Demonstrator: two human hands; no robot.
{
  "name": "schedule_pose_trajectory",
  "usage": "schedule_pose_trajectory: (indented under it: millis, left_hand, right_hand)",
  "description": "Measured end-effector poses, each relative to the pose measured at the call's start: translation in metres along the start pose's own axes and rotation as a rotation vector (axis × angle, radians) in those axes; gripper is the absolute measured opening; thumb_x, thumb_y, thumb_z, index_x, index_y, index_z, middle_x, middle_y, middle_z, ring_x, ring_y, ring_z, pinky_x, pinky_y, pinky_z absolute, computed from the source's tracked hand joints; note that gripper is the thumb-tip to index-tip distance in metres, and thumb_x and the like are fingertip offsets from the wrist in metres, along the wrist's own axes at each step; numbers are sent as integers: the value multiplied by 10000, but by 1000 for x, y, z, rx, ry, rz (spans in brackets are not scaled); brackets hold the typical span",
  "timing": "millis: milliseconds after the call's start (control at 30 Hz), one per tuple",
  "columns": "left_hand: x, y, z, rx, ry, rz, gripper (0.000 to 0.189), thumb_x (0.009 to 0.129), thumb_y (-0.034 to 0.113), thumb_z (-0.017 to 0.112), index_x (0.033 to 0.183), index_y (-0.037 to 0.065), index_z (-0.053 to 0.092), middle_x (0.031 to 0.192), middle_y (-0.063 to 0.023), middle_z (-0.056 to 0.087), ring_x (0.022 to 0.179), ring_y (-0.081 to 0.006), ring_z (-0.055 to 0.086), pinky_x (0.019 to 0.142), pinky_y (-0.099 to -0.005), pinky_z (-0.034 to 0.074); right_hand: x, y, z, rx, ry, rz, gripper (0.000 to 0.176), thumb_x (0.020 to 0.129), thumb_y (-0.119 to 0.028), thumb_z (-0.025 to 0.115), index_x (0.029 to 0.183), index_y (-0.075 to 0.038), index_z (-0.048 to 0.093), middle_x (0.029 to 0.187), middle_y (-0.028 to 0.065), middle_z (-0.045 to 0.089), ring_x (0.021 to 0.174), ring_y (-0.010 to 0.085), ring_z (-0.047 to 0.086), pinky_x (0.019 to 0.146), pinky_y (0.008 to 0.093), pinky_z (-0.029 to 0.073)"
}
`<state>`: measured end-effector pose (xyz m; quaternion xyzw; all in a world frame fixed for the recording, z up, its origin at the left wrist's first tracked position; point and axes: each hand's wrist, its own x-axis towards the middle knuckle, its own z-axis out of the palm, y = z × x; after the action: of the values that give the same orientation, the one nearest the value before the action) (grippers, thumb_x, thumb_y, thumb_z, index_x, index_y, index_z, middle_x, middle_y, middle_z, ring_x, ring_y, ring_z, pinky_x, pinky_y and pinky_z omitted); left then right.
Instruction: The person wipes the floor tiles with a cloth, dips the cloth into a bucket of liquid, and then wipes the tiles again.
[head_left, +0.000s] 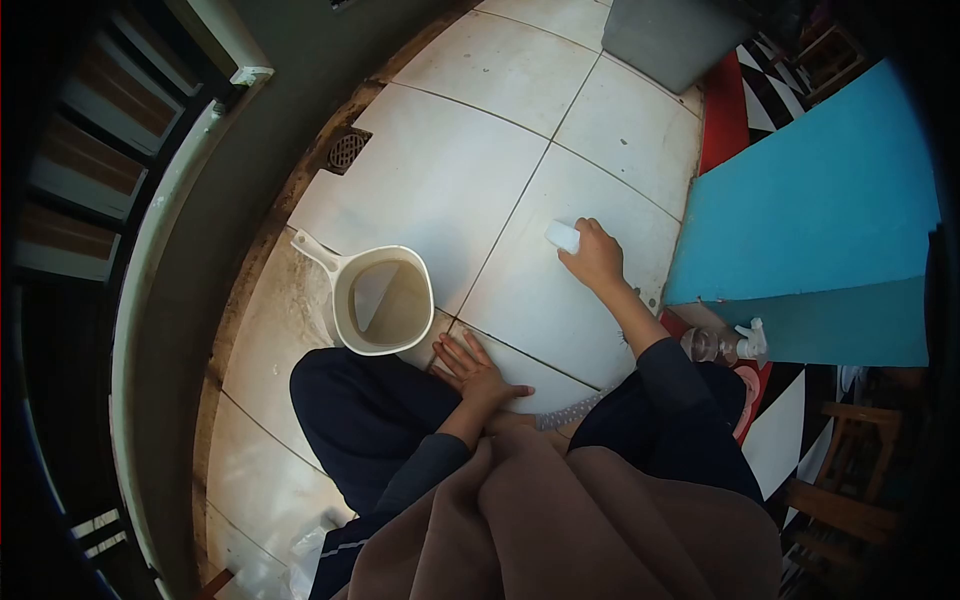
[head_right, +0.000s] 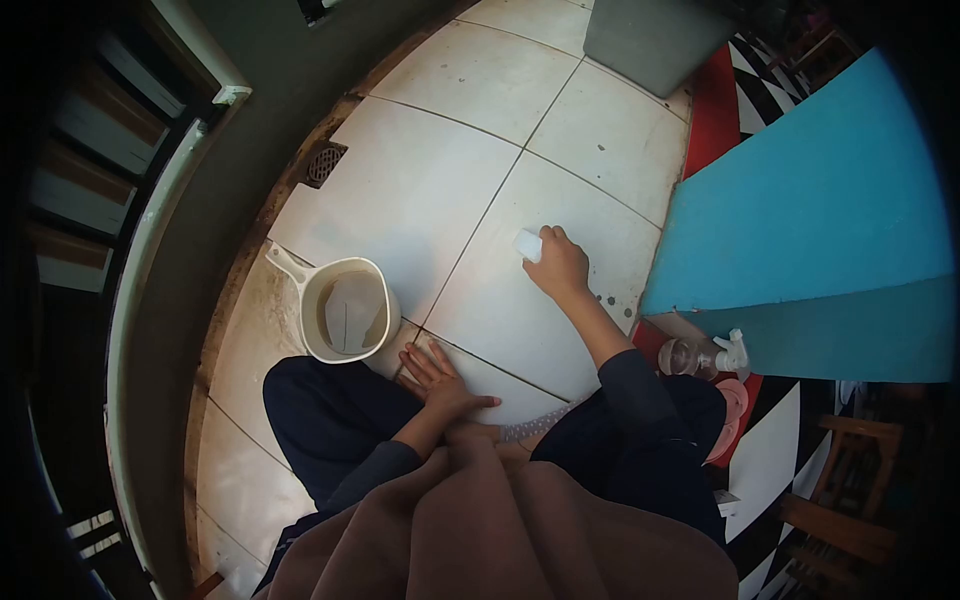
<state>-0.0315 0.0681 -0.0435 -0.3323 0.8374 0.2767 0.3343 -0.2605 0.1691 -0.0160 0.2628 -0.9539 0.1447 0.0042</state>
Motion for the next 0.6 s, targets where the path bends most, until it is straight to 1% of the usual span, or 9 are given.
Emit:
schedule_pose_trajectory:
  millis: [100, 200, 300, 333, 433, 533, 600]
  left_hand:
    - [-1, 1, -1, 1, 1, -13, 1536, 449, 647, 800, 1386, -35, -209, 1353, -395, -302, 1223, -518, -371, 947, -691, -132]
    - [0, 0, 0, -9, -10, -10, 1533, 451, 641, 802, 1389, -26, -210, 1354, -392, -304, 1223, -515, -373, 949, -688, -133]
    - [-1, 3, -1, 5, -12, -34, 1533, 451, 637, 804, 1390, -21, -213, 1358, -387, -303, 1225, -511, -374, 953, -683, -135]
    - [-2, 2, 0, 6, -12, -29, 1533, 450, 638, 804, 1390, -20, -213, 1360, -385, -303, 1225, -511, -374, 954, -682, -134]
    - [1, 1, 0, 6, 3, -25, 1535, 448, 638, 805, 1392, -15, -214, 1363, -381, -302, 1227, -508, -374, 957, -680, -133]
    - [0, 2, 2, 8, 7, -23, 1538, 446, 638, 806, 1391, -10, -219, 1364, -378, -303, 1228, -506, -374, 957, -682, -133]
    - [0, 1, 2, -1, 12, -22, 1541, 444, 638, 807, 1391, -6, -223, 1364, -377, -305, 1229, -507, -373, 957, -684, -131]
  right_hand:
    - [-39, -19, -6, 77, -162, -111, 366, 657, -214, 726, 921, -48, 534, 907, 112, 564, 722, 315, 632, 617, 416, 530]
    - [-76, -25, -9, 73, -252, -253, 375, 650, -218, 732, 916, -48, 530, 901, 106, 561, 715, 311, 634, 607, 410, 531]
    - [-54, -16, -11, 50, -200, -198, 376, 650, -223, 736, 912, -51, 528, 895, 104, 558, 713, 307, 635, 598, 404, 531]
    - [-40, -12, -11, 55, -160, -145, 373, 651, -223, 736, 909, -49, 530, 897, 103, 561, 698, 310, 634, 599, 410, 531]
    - [-1, -2, 0, 43, 43, -43, 354, 658, -212, 723, 903, -44, 531, 900, 109, 561, 679, 314, 632, 594, 416, 530]
    - [-7, -16, 8, 15, 14, -53, 340, 663, -198, 710, 908, -38, 535, 903, 116, 566, 668, 315, 631, 597, 415, 532]
    - [-36, -30, 4, 31, -113, -150, 335, 665, -192, 704, 912, -37, 539, 902, 119, 568, 673, 313, 632, 599, 413, 533]
